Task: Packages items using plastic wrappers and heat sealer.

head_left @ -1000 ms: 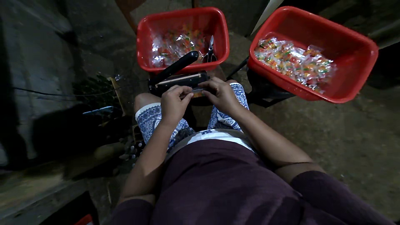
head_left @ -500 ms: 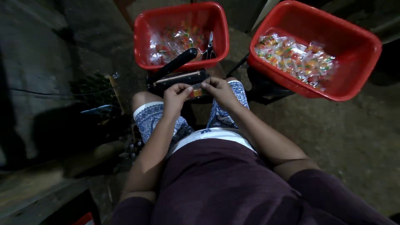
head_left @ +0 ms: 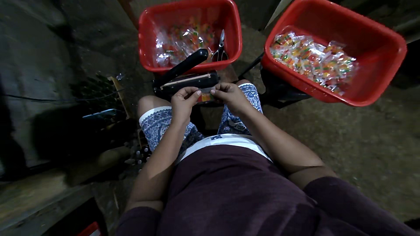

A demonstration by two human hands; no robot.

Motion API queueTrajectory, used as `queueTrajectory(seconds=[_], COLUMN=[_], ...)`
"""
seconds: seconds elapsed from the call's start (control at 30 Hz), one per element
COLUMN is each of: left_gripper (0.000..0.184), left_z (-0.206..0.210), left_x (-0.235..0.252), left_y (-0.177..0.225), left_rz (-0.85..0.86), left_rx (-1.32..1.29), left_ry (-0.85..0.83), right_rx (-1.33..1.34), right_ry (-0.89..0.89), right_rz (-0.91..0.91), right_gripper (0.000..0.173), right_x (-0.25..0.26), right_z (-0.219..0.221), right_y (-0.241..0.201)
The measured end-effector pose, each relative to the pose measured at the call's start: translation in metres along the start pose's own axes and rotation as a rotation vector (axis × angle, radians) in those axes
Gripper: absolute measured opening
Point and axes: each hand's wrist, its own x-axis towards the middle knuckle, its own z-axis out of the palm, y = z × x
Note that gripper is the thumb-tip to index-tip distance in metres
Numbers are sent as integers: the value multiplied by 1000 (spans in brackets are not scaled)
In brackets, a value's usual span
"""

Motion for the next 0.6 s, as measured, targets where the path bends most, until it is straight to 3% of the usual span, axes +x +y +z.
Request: queueTrajectory(seconds=[0.2,0.33,0.43,0.6], left_gripper=[11,12,16,16], left_z=[-1,2,3,10], left_x=[4,4,-1,3], left_y=[-3,-8,-20,-36], left_rz=[14,-135,-247,-308], left_rx=[-11,-203,-314,-406], left_ry=[25,34,-56,-17], right_rx=[-21,-14,12,7], right_ry=[5,27,33,27], right_rz=[-5,16,43,43], right_gripper=[8,8,10,10], right_x=[5,13,20,30], right_z=[1,2,3,5], right_y=[0,5,10,19])
